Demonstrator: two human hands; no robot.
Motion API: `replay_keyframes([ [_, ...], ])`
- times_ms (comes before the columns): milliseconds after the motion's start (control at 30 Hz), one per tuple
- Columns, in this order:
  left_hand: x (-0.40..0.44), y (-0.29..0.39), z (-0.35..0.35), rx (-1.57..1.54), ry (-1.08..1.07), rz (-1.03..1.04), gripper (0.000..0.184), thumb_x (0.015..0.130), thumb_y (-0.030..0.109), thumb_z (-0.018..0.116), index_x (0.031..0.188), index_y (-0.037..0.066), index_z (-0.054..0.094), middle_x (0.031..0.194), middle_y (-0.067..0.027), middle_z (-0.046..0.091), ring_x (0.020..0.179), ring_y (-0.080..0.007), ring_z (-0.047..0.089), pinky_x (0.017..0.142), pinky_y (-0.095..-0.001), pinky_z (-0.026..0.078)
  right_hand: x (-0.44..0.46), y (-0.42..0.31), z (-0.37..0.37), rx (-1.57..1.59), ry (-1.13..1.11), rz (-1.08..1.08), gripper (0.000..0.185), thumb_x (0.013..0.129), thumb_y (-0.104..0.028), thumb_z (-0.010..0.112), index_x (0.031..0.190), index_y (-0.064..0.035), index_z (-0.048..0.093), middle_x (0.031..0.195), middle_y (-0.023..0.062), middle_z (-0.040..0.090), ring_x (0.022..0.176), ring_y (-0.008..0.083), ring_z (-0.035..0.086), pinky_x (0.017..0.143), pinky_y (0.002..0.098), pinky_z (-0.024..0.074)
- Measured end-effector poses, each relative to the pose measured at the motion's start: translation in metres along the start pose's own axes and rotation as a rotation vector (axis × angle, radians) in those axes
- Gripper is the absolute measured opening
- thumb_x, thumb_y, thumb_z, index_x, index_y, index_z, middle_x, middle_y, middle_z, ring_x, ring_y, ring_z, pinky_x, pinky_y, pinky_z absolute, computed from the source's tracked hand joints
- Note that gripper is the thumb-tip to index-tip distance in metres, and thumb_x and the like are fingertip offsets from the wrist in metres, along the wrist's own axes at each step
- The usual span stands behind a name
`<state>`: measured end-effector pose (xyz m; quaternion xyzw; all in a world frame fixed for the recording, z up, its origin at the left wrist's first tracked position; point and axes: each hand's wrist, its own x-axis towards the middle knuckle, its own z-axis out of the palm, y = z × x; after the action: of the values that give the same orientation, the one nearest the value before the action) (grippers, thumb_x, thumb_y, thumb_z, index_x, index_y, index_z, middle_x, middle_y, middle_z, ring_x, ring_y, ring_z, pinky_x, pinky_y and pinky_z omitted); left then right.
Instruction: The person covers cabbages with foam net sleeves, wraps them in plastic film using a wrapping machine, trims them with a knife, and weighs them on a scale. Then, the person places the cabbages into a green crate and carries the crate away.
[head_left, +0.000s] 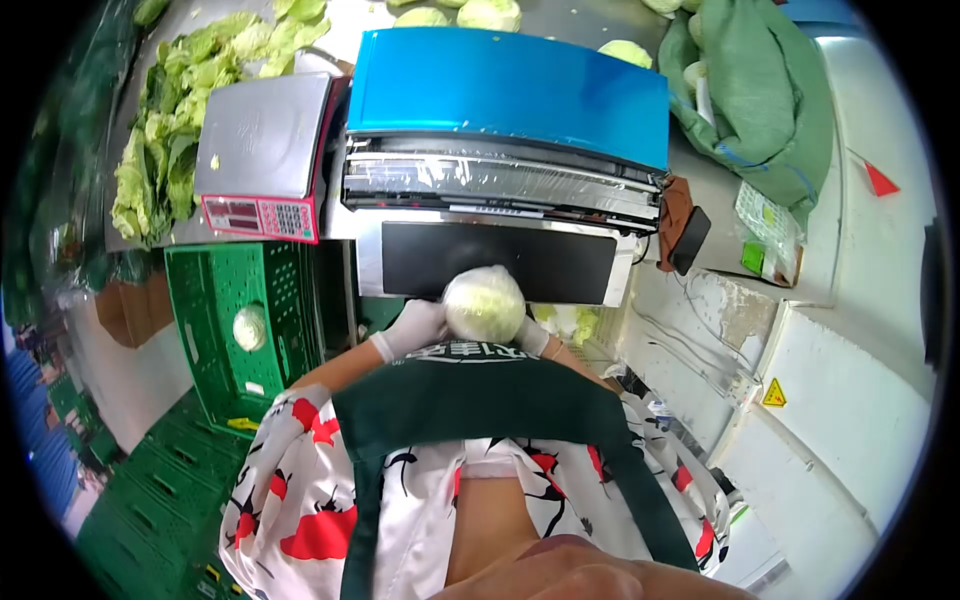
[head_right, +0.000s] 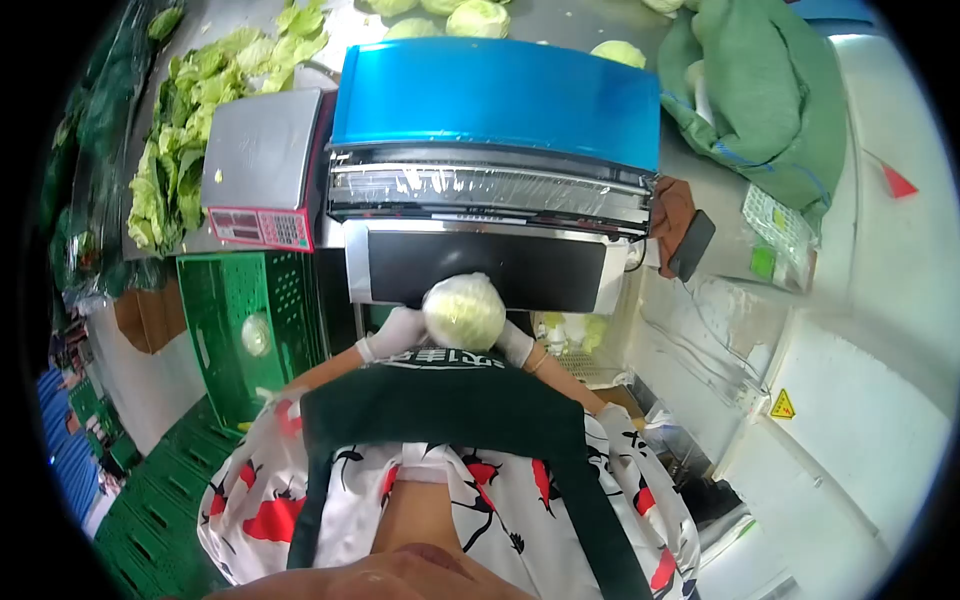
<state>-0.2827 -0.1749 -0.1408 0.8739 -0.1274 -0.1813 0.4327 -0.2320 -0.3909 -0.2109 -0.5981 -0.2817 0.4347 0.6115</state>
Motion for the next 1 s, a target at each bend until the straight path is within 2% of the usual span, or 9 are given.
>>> replay_keyframes([
  [67, 0.006, 0.003, -0.029, 0.079, 0.135, 0.321, 0.019, 0.072, 0.017, 0.071, 0.086, 0.009, 0.063, 0.058, -0.0099, 0.058, 0.053, -0.0304, 0.062, 0.052, -0.0405, 0.052, 0.023, -0.108, -0.017, -0.044, -0.205, 0.128, 0.034, 0.097, -0.012, 0.054, 0.13, -0.0057, 0.056, 0.127, 0.0085, 0.061, 0.117, 0.0214, 0.058, 0.105, 0.0358, 0.0448],
  [100, 0.019, 0.023, -0.054, 0.171, 0.19, 0.302, 0.013, 0.081, 0.013, 0.068, 0.092, 0.007, 0.063, 0.055, -0.0078, 0.055, 0.047, -0.0216, 0.06, 0.049, -0.0358, 0.05, 0.011, -0.082, -0.017, 0.865, -0.08, 0.161, 0.032, 0.094, -0.013, 0.059, 0.125, -0.0047, 0.059, 0.123, 0.0078, 0.064, 0.116, 0.0214, 0.059, 0.102, 0.0356, 0.0468],
  [267, 0.078, 0.116, -0.117, -0.991, 0.629, -0.086, 0.018, 0.099, 0.003, 0.053, 0.111, 0.004, 0.065, 0.066, 0.0102, 0.046, 0.054, 0.0015, 0.035, 0.049, -0.018, 0.03, 0.038, -0.149, -0.031, 0.443, -0.159, 0.119, 0.028, 0.095, -0.012, 0.059, 0.121, -0.0036, 0.062, 0.116, 0.0066, 0.065, 0.109, 0.0153, 0.06, 0.097, 0.031, 0.0476],
  [367, 0.088, 0.104, -0.108, -0.92, 0.199, 0.035, 0.041, 0.102, 0.023, 0.048, 0.136, 0.0, 0.051, 0.121, -0.0092, 0.061, 0.115, -0.014, 0.056, 0.096, -0.0296, 0.044, 0.042, -0.122, -0.037, 0.794, -0.013, 0.332, 0.035, 0.102, -0.027, 0.052, 0.123, 0.0, 0.061, 0.12, 0.0063, 0.064, 0.112, 0.0161, 0.059, 0.098, 0.0334, 0.0479],
  [433, 0.073, 0.106, -0.125, -1.058, -0.195, 0.047, 0.066, 0.1, 0.048, 0.042, 0.142, -0.002, 0.046, 0.145, -0.0151, 0.048, 0.136, -0.0232, 0.042, 0.114, -0.0366, 0.029, 0.037, -0.171, -0.058, -0.723, 0.087, 0.107, 0.026, 0.097, -0.021, 0.049, 0.112, -0.0065, 0.065, 0.108, 0.0153, 0.069, 0.096, 0.0329, 0.066, 0.084, 0.0422, 0.0519],
  [500, 0.064, 0.105, -0.142, -1.154, -0.24, 0.171, 0.077, 0.094, 0.056, 0.049, 0.142, -0.004, 0.045, 0.148, -0.0182, 0.045, 0.136, -0.0263, 0.044, 0.113, -0.0382, 0.032, 0.04, -0.222, -0.077, -1.092, -0.178, 0.515, 0.024, 0.096, -0.016, 0.045, 0.101, -0.0081, 0.067, 0.103, 0.0154, 0.068, 0.092, 0.036, 0.065, 0.08, 0.0441, 0.0521],
  [567, 0.049, 0.088, -0.146, -1.359, -0.291, 0.084, 0.084, 0.087, 0.055, 0.06, 0.14, -0.007, 0.044, 0.146, -0.022, 0.046, 0.13, -0.0318, 0.052, 0.109, -0.0429, 0.042, 0.026, -0.24, -0.124, -1.204, 0.132, -0.056, 0.025, 0.096, -0.021, 0.048, 0.092, -0.0067, 0.067, 0.101, 0.0143, 0.069, 0.092, 0.0343, 0.066, 0.08, 0.0423, 0.0529],
  [767, -0.04, -0.018, -0.147, -1.455, 0.806, -0.184, 0.062, 0.095, 0.051, 0.048, 0.132, 0.001, 0.052, 0.123, -0.017, 0.062, 0.109, -0.0282, 0.063, 0.093, -0.0425, 0.054, 0.061, -0.266, -0.352, -0.488, 1.204, 0.0, 0.042, 0.088, -0.028, 0.071, 0.113, 0.0061, 0.067, 0.109, 0.0142, 0.071, 0.098, 0.0191, 0.066, 0.088, 0.0302, 0.0507],
  [1000, -0.201, -0.131, -0.199, -1.411, 1.683, -0.552, 0.051, 0.091, 0.048, 0.048, 0.13, 0.017, 0.057, 0.13, -0.0067, 0.06, 0.117, -0.0273, 0.059, 0.094, -0.0471, 0.053, 0.126, -0.21, -0.49, -0.12, 0.809, 0.573, 0.082, 0.072, -0.045, 0.085, 0.122, 0.0142, 0.057, 0.114, 0.0218, 0.066, 0.097, 0.0266, 0.068, 0.082, 0.0375, 0.0561],
])
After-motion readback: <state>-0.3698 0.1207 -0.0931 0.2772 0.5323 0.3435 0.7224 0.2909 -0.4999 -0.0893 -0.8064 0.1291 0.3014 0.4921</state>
